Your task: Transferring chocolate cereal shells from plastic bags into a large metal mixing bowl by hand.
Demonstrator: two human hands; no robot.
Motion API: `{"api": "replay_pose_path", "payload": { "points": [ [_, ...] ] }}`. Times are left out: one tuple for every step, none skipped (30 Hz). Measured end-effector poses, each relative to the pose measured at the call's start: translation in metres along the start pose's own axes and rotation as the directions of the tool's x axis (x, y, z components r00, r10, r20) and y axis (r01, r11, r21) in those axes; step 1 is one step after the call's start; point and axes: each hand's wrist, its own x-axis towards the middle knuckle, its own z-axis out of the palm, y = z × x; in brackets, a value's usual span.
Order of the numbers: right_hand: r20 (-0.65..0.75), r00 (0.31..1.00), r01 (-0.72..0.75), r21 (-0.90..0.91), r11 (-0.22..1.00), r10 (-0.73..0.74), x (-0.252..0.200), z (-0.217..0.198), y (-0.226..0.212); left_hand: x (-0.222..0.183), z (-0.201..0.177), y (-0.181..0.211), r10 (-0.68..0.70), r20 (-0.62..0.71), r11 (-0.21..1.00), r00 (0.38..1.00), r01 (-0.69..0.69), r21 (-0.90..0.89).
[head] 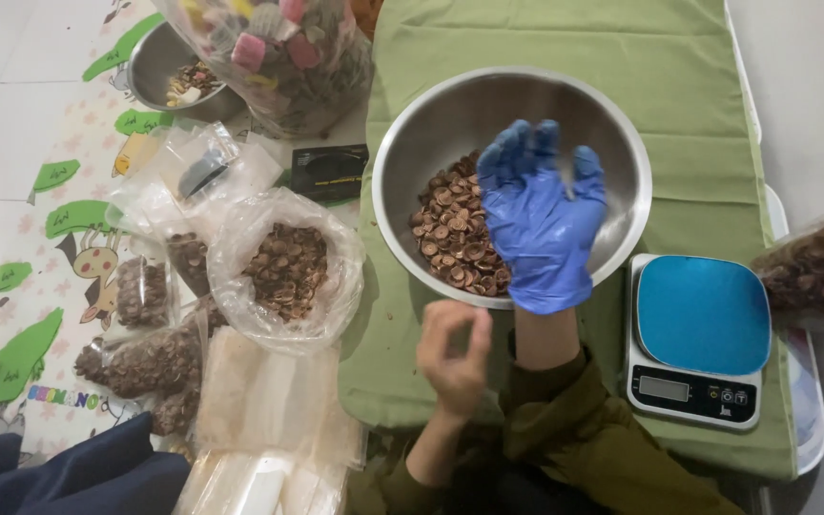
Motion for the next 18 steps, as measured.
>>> {"api": "replay_pose_path", "payload": {
  "points": [
    [0.000, 1.000, -0.002, 0.001, 1.000, 0.002, -0.001, 0.000, 0.003, -0.002, 0.000, -0.003, 0.000, -0.001, 1.000, 1.000, 0.000, 0.002],
    [0.004, 0.998, -0.057, 0.049, 0.997, 0.056, -0.002, 0.000, 0.006, -0.004, 0.001, -0.005, -0.171, 0.067, 0.975, 0.983, 0.178, -0.131],
    [0.010, 0.994, -0.111, 0.097, 0.989, 0.111, -0.003, 0.000, 0.009, -0.006, 0.002, -0.008, -0.325, 0.156, 0.902, 0.933, 0.355, -0.247],
    [0.011, 0.993, -0.115, 0.096, 0.989, 0.115, -0.007, -0.001, 0.015, -0.007, 0.000, -0.011, -0.325, 0.152, 0.902, 0.934, 0.354, -0.246],
    [0.022, 0.985, -0.172, 0.143, 0.975, 0.171, -0.012, -0.001, 0.020, -0.008, -0.002, -0.013, -0.229, 0.139, 0.937, 0.964, 0.257, -0.238],
    [0.038, 0.974, -0.228, 0.192, 0.955, 0.225, -0.016, -0.001, 0.026, -0.008, -0.004, -0.016, -0.128, 0.128, 0.962, 0.983, 0.154, -0.227],
    [0.041, 0.973, -0.232, 0.192, 0.954, 0.228, -0.018, 0.000, 0.031, -0.020, -0.006, -0.029, -0.125, 0.126, 0.963, 0.984, 0.151, -0.225],
    [0.058, 0.959, -0.284, 0.240, 0.928, 0.278, -0.020, 0.001, 0.036, -0.032, -0.007, -0.042, -0.144, 0.083, 0.923, 0.986, 0.164, -0.348],
    [0.078, 0.942, -0.334, 0.287, 0.898, 0.326, -0.023, 0.001, 0.041, -0.043, -0.009, -0.055, -0.169, 0.043, 0.868, 0.985, 0.169, -0.466],
    [0.081, 0.942, -0.336, 0.287, 0.897, 0.326, -0.022, 0.003, 0.044, -0.043, -0.004, -0.061, -0.165, 0.043, 0.869, 0.985, 0.166, -0.466],
    [0.104, 0.922, -0.385, 0.330, 0.862, 0.372, -0.022, 0.004, 0.047, -0.043, 0.002, -0.067, -0.174, 0.015, 0.831, 0.985, 0.155, -0.535],
    [0.129, 0.899, -0.435, 0.368, 0.822, 0.418, -0.021, 0.006, 0.049, -0.043, 0.008, -0.073, -0.186, -0.014, 0.787, 0.983, 0.140, -0.601],
    [0.132, 0.898, -0.438, 0.366, 0.821, 0.420, -0.023, 0.009, 0.049, -0.040, 0.010, -0.065, -0.183, -0.017, 0.788, 0.983, 0.136, -0.601],
    [0.111, 0.925, -0.379, 0.345, 0.859, 0.363, -0.025, 0.012, 0.049, -0.038, 0.012, -0.058, -0.244, -0.071, 0.798, 0.967, 0.159, -0.581],
    [0.092, 0.948, -0.318, 0.322, 0.892, 0.304, -0.027, 0.014, 0.048, -0.036, 0.014, -0.050, -0.302, -0.126, 0.807, 0.945, 0.183, -0.562],
    [0.090, 0.948, -0.318, 0.322, 0.892, 0.305, -0.033, 0.018, 0.048, -0.026, 0.014, -0.043, -0.304, -0.127, 0.807, 0.944, 0.185, -0.562],
    [0.102, 0.966, -0.257, 0.314, 0.914, 0.237, -0.038, 0.023, 0.048, -0.016, 0.015, -0.035, -0.307, -0.174, 0.836, 0.936, 0.178, -0.518],
    [0.120, 0.978, -0.199, 0.307, 0.931, 0.169, -0.043, 0.028, 0.049, -0.004, 0.016, -0.028, -0.302, -0.224, 0.865, 0.927, 0.168, -0.472]
  ]
}}
